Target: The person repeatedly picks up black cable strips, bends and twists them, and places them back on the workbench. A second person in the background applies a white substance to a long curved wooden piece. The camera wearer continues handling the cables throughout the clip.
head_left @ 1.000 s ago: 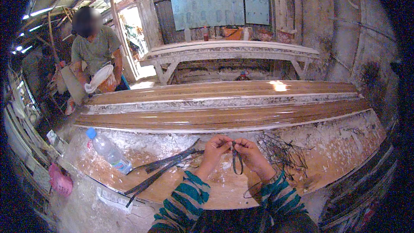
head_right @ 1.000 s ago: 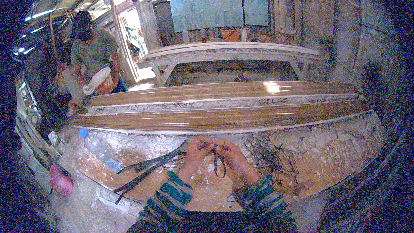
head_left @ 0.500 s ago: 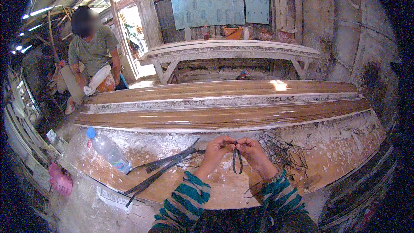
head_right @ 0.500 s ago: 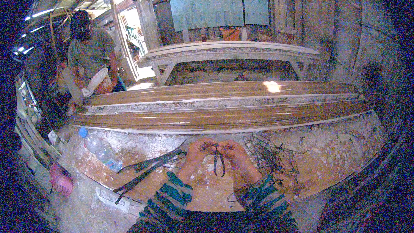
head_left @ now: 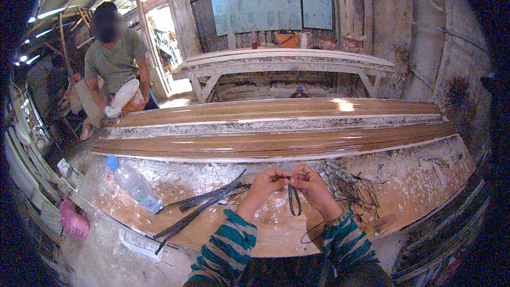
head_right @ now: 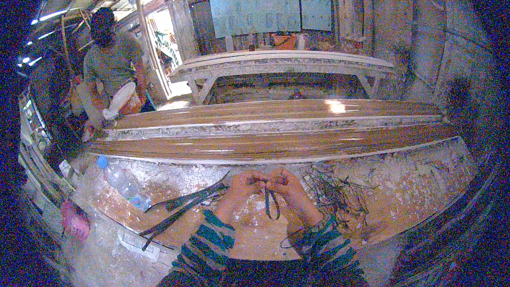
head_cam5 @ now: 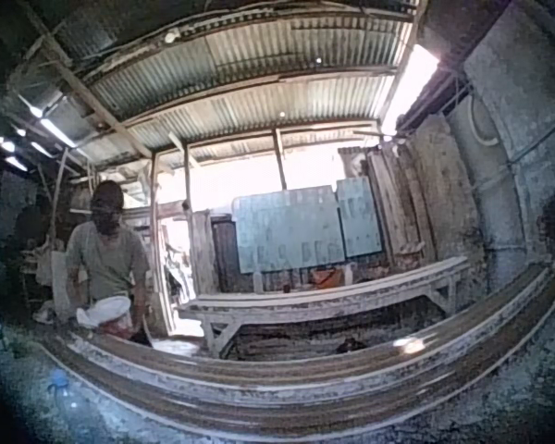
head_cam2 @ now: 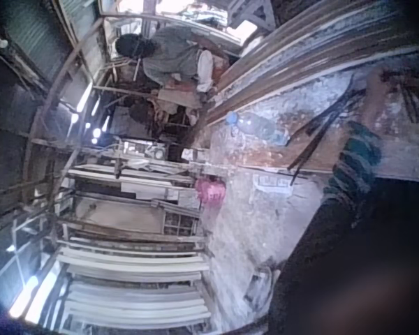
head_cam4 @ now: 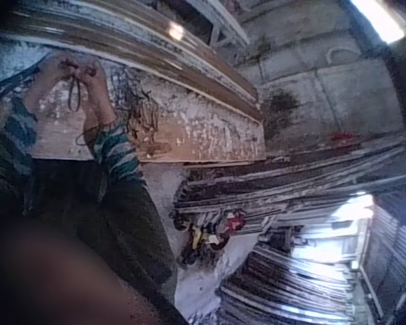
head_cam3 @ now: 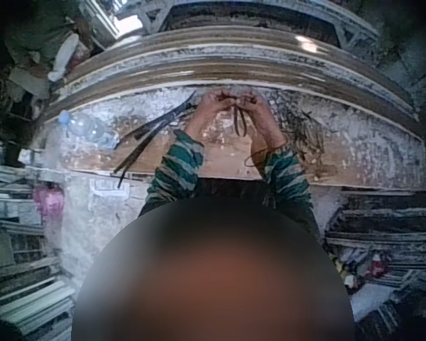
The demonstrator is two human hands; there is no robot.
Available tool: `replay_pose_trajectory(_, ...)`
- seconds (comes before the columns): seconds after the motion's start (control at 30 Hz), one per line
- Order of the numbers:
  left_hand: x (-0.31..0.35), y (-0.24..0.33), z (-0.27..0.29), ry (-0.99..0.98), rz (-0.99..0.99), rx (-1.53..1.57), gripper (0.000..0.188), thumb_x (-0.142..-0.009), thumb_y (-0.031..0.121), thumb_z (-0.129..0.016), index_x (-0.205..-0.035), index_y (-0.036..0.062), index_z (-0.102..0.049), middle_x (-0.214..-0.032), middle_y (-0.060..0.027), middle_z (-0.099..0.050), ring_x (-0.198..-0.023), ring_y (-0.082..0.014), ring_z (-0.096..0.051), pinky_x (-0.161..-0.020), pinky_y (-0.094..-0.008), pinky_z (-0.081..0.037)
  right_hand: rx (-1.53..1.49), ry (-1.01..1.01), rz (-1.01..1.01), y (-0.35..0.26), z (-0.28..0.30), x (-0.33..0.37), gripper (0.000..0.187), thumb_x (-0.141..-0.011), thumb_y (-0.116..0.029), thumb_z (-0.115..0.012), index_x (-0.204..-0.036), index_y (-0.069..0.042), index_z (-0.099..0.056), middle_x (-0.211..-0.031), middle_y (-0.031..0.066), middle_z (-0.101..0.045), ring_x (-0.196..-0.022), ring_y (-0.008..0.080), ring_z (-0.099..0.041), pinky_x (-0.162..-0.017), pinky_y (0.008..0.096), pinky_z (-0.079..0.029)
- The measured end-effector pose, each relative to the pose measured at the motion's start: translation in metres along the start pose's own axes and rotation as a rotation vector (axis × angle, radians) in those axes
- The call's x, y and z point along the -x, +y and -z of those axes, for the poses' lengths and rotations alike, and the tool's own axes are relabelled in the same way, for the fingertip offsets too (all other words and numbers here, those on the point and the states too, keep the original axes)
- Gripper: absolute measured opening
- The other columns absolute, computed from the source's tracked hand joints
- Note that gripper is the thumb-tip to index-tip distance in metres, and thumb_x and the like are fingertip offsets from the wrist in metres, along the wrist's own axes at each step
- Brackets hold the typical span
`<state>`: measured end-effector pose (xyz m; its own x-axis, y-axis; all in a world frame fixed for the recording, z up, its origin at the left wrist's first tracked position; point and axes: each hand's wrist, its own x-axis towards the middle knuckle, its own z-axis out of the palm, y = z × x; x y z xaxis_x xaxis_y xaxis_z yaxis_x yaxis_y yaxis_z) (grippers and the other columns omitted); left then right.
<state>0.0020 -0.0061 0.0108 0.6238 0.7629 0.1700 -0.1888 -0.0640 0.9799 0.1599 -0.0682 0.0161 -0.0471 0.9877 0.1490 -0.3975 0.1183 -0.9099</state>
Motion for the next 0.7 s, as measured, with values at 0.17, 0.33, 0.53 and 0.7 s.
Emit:
replay_pose_trajectory(0.17,0.0,-0.004,0.004,0.016,0.027,0.044,0.015,-0.078,0.015,-0.064,-0.087,0.0047,-0.06,-0.074,-0.0015,-0.06,-0.064,-0.0086,-0.055,-0.051,-0.0214,-0.044,0.048,-0.047,0.064,-0.005,-0.009,0.001,0.014,-0.076,-0.005,-0.062,-0.088,-0.004,-0.056,-0.089,0.0051,-0.061,-0.083,0.0154,-0.057,-0.077,0.0292,-0.045)
replay_pose_trajectory(0.33,0.001,-0.004,0.003,0.02,0.035,0.023,0.011,-0.08,0.016,-0.061,-0.085,0.0062,-0.057,-0.068,-0.0008,-0.058,-0.056,-0.0078,-0.053,-0.045,-0.0197,-0.037,0.215,-0.062,0.047,-0.006,-0.007,0.002,0.013,-0.078,-0.007,-0.058,-0.09,-0.004,-0.057,-0.088,0.0053,-0.061,-0.083,0.0156,-0.057,-0.076,0.0282,-0.044)
replay_pose_trajectory(0.53,0.002,-0.004,-0.004,0.032,0.011,-0.006,0.008,-0.083,0.014,-0.056,-0.084,0.0079,-0.051,-0.067,-0.0008,-0.057,-0.053,-0.0085,-0.053,-0.043,-0.0199,-0.035,0.205,-0.056,0.047,-0.009,-0.008,0.003,0.013,-0.077,-0.006,-0.056,-0.09,-0.003,-0.059,-0.088,0.0047,-0.061,-0.08,0.0136,-0.055,-0.072,0.0257,-0.043)
replay_pose_trajectory(0.7,-0.005,-0.013,0.002,0.147,-0.046,0.004,0.007,-0.084,0.013,-0.054,-0.085,0.009,-0.049,-0.068,-0.0008,-0.056,-0.053,-0.0091,-0.053,-0.043,-0.0199,-0.035,0.331,-0.028,-0.002,-0.009,-0.003,0.002,0.016,-0.076,-0.005,-0.055,-0.092,-0.004,-0.057,-0.087,0.0049,-0.061,-0.078,0.0131,-0.055,-0.068,0.0241,-0.044)
